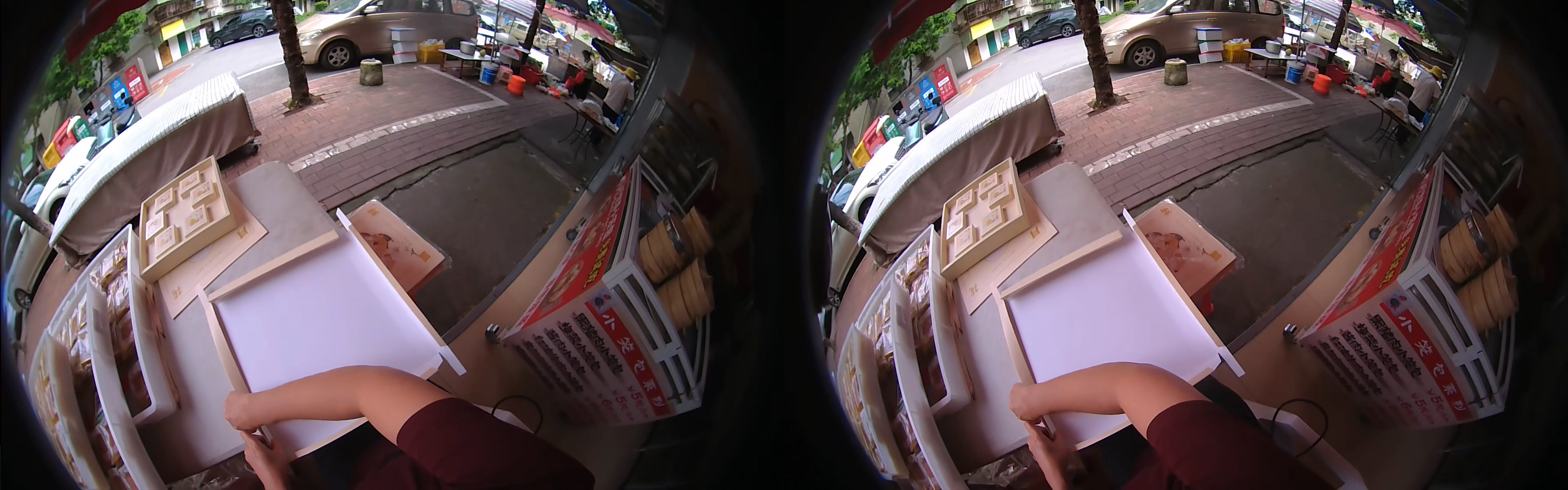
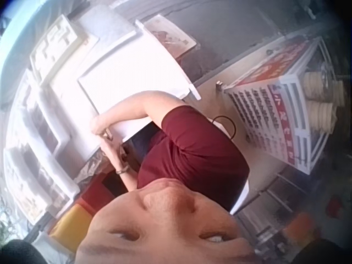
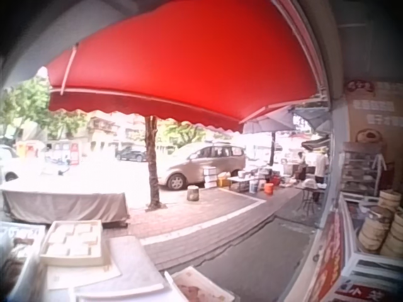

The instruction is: The person assembles a large white and gold gift box by folding the cardboard sides upward and securing the corners together by hand.

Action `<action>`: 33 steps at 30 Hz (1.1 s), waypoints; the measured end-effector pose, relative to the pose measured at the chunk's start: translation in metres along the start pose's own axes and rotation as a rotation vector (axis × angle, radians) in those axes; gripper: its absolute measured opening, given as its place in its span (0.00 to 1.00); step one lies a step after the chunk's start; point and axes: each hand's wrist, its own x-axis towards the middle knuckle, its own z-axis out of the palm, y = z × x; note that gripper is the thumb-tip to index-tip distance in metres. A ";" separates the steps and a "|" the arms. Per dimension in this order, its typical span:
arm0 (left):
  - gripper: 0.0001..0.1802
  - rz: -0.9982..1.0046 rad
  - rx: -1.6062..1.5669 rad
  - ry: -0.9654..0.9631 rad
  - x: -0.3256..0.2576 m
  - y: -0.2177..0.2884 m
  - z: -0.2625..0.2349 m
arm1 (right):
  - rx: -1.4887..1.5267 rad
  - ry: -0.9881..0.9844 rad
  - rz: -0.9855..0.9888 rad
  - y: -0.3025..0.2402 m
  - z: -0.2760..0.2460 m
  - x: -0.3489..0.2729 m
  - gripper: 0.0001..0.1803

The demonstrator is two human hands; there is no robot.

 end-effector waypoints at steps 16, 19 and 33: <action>0.10 -0.082 0.277 -0.068 -0.010 0.018 -0.008 | -0.159 0.103 -0.021 0.027 -0.028 -0.046 0.04; 0.10 -0.091 0.270 -0.093 -0.006 0.021 -0.006 | -0.186 0.070 -0.074 0.029 -0.033 -0.047 0.04; 0.12 -0.112 0.317 -0.147 0.006 0.034 -0.011 | -0.059 0.273 -0.029 0.035 -0.006 -0.065 0.04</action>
